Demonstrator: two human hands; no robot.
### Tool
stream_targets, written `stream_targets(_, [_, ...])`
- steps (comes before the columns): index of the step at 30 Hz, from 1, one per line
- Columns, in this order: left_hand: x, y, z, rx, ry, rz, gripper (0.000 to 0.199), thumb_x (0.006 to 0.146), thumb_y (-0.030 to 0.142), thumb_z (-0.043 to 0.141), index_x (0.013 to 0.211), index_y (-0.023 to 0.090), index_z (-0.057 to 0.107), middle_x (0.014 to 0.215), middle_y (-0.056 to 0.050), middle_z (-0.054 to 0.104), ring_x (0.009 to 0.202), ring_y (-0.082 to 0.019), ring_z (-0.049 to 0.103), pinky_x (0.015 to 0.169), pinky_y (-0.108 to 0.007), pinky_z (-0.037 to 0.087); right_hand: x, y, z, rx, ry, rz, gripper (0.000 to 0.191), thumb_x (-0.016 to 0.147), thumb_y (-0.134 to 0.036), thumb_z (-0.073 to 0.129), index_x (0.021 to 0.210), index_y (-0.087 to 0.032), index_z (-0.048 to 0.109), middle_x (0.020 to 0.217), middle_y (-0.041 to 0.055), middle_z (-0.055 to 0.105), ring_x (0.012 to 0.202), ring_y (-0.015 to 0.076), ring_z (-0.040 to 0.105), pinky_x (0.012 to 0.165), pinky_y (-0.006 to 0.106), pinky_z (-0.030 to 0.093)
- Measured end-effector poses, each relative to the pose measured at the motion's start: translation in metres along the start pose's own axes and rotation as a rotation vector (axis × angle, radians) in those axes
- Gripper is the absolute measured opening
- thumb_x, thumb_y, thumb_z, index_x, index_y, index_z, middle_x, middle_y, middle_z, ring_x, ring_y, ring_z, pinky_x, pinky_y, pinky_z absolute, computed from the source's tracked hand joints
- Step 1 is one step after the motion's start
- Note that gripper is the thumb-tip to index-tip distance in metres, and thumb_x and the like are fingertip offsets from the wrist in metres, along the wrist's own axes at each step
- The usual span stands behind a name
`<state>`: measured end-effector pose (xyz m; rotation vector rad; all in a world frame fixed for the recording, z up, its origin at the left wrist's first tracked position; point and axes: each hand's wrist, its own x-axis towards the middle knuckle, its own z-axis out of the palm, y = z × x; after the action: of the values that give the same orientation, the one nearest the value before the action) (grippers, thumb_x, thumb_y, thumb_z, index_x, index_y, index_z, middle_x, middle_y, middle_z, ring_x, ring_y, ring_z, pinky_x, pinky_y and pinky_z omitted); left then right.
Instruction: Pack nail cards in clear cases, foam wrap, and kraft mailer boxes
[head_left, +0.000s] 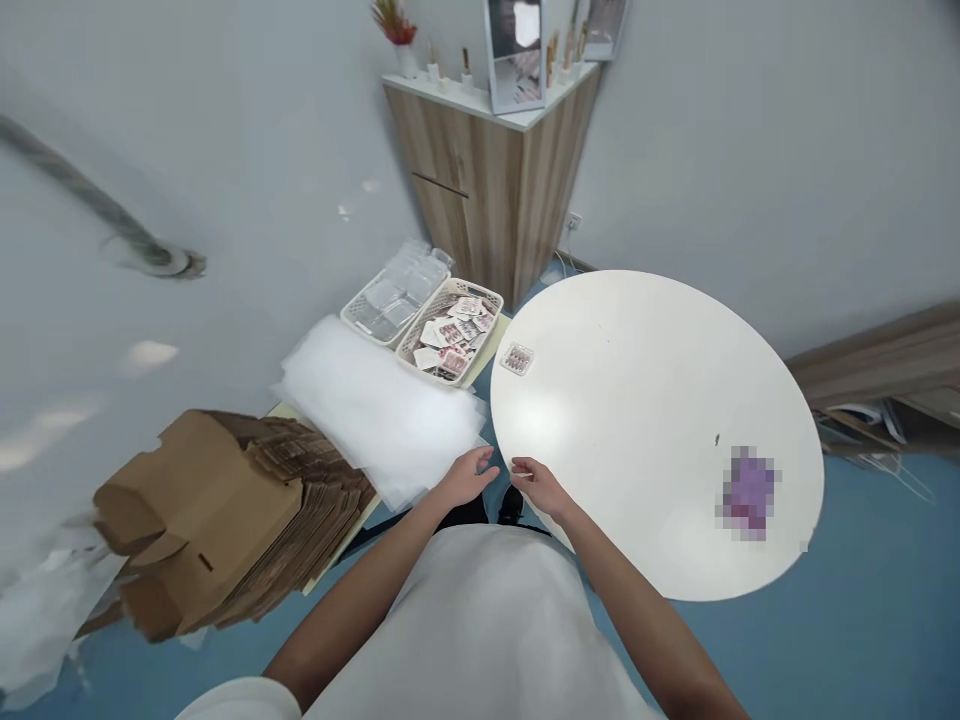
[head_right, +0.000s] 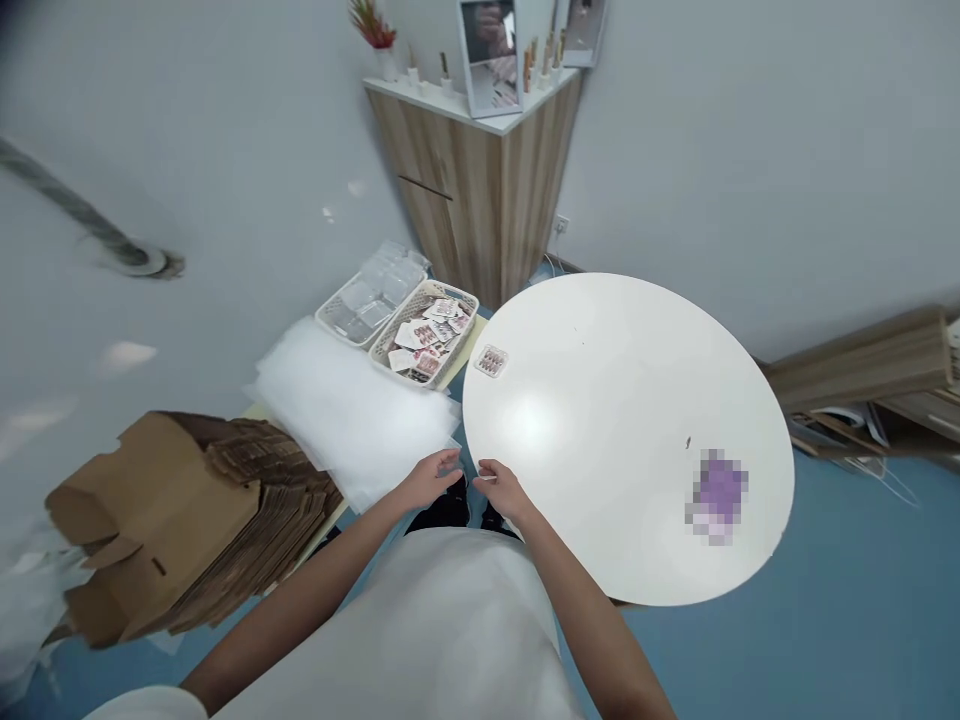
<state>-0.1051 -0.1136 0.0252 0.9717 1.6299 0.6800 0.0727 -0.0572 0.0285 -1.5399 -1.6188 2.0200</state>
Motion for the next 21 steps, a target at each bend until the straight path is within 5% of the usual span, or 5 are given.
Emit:
stream_targets(7, [-0.033, -0.018, -0.037, 0.01, 0.209, -0.016, 0.05, 0.069, 0.042, 0.059, 0.113, 0.02, 0.053, 0.118, -0.011, 0.055, 0.104, -0.025, 0.054, 0.084, -0.036, 0.044, 0.018, -0.01, 0.033, -0.08, -0.111, -0.086, 0.044, 0.069, -0.035, 0.058, 0.11, -0.018, 0.054, 0.11, 0.0093, 0.057, 0.102, 0.0196, 0.054, 0.086, 0.034, 0.043])
stream_targets(15, [-0.067, -0.035, -0.079, -0.262, 0.393, 0.028, 0.046, 0.068, 0.039, 0.062, 0.106, 0.015, 0.056, 0.103, -0.012, 0.062, 0.091, -0.021, 0.06, 0.081, -0.035, 0.047, 0.039, -0.043, 0.097, -0.261, -0.214, -0.17, 0.042, 0.068, -0.034, 0.059, 0.108, -0.021, 0.056, 0.107, 0.0072, 0.058, 0.098, 0.0195, 0.055, 0.081, 0.033, 0.045])
stream_targets(21, [-0.074, -0.054, -0.093, -0.306, 0.403, 0.001, 0.044, 0.068, 0.038, 0.064, 0.104, 0.014, 0.056, 0.103, -0.011, 0.061, 0.087, -0.019, 0.061, 0.079, -0.034, 0.047, 0.038, -0.052, 0.134, -0.248, -0.289, -0.158, 0.045, 0.07, -0.038, 0.059, 0.111, -0.021, 0.054, 0.107, 0.0084, 0.058, 0.092, 0.0192, 0.057, 0.075, 0.032, 0.046])
